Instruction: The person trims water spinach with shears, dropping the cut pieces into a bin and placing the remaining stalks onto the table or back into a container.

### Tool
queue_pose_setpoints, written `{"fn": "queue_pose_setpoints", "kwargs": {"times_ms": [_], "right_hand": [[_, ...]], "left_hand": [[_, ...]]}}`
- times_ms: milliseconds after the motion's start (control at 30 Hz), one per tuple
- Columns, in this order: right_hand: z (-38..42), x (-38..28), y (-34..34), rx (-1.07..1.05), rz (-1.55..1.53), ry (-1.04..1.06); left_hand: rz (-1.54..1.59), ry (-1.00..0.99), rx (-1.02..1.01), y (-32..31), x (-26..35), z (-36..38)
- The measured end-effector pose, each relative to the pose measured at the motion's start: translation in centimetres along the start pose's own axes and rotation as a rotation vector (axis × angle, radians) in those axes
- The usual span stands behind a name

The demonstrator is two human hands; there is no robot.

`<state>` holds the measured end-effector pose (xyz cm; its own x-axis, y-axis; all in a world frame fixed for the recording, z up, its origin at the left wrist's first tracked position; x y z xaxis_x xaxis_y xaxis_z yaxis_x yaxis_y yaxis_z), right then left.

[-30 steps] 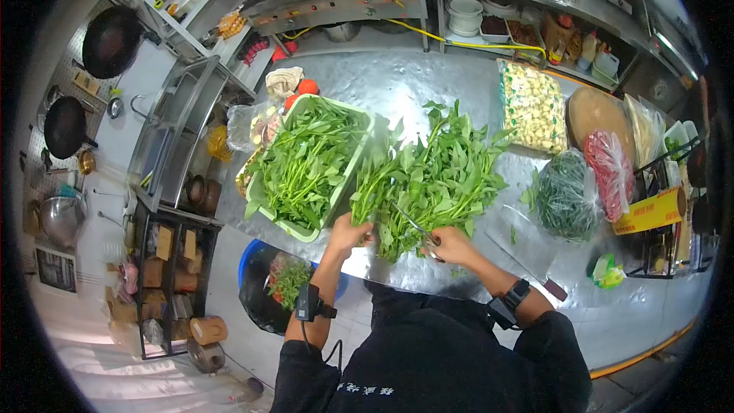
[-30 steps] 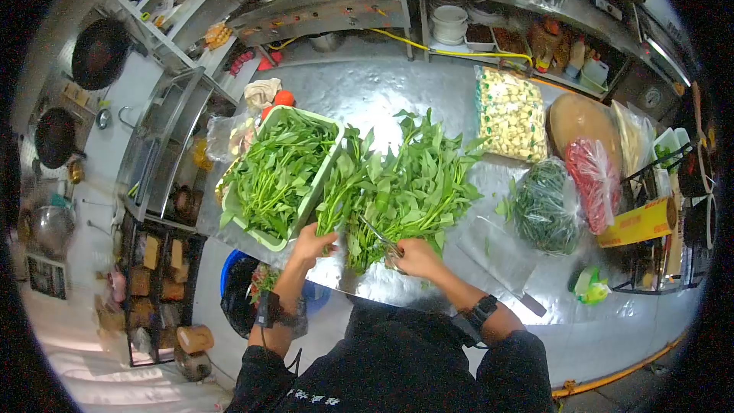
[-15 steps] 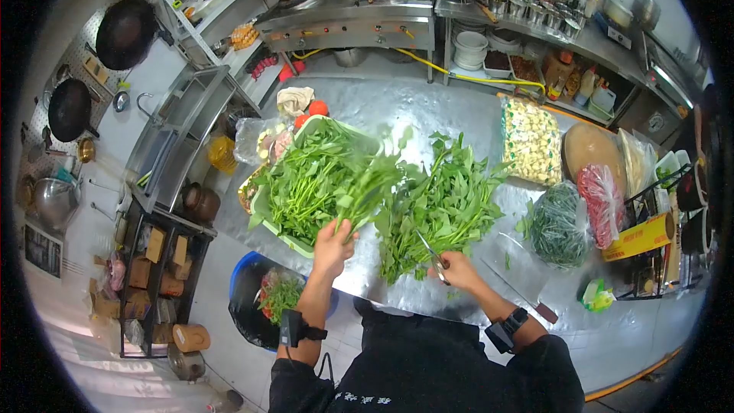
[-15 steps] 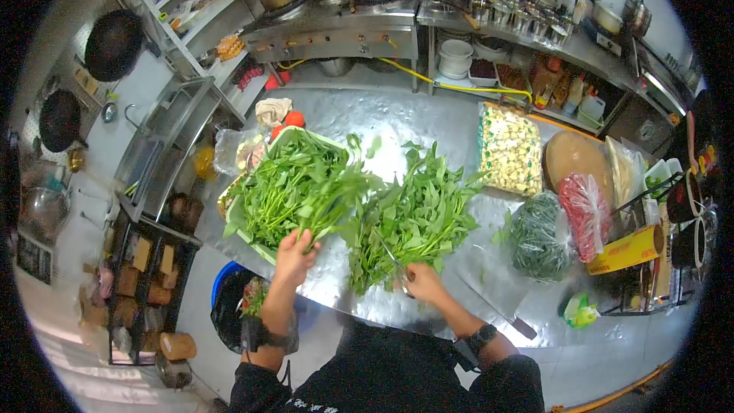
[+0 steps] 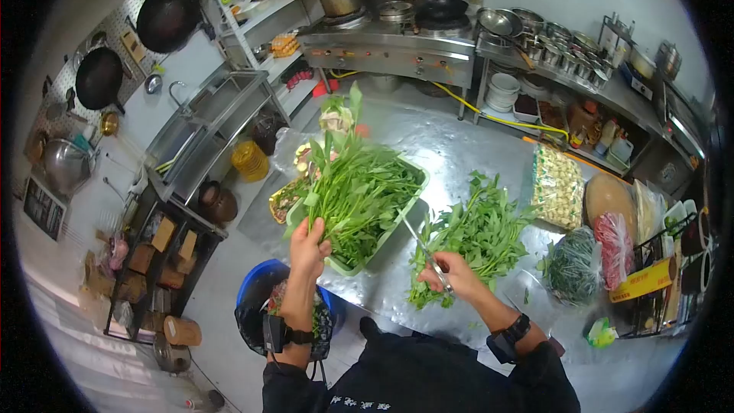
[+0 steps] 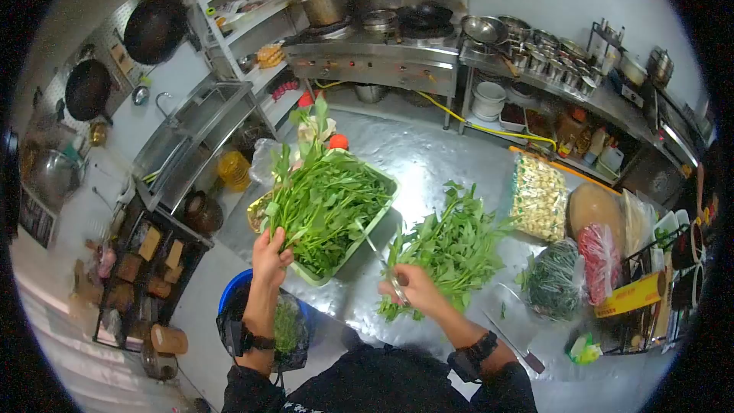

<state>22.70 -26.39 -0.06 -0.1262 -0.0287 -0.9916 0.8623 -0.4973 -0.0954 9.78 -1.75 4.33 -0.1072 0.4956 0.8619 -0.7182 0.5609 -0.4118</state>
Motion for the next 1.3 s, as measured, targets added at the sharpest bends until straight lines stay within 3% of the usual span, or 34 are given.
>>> {"fn": "queue_pose_setpoints", "kwargs": {"times_ms": [133,233,633,833,933,1300], "right_hand": [[-2.4,-1.2,-5.9,-0.246,-0.046,-0.058],[-4.0,-0.4,-8.2,-0.259,-0.069,-0.141],[-7.6,0.2,-13.2,-0.25,0.208,-0.235],[-8.1,1.6,-14.5,-0.139,0.281,-0.265],[-8.1,1.5,-14.0,-0.108,0.432,-0.1],[-8.0,1.6,-13.3,-0.15,-0.033,-0.21]], "left_hand": [[-0.022,-0.035,0.0,2.2,0.9,-0.4],[-0.061,-0.079,-0.007,3.7,1.6,-0.4],[-0.118,-0.057,-0.13,8.1,1.8,-3.0],[-0.105,-0.037,-0.186,8.5,2.8,-4.7],[-0.156,-0.062,-0.213,8.9,2.6,-6.2],[-0.068,-0.064,-0.16,6.3,1.6,-7.4]]}}
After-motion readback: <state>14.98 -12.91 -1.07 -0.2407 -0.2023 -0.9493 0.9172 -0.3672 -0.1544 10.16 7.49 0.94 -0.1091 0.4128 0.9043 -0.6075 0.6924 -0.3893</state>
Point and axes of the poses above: each hand's wrist, its own z-axis away from the middle knuckle, its own y-axis out of the back of the hand, x = y × z, the point moved 9 cm from there along -z, towards the middle knuckle, and after that the axes turned 7 degrees about y, right-handed, at the moved point
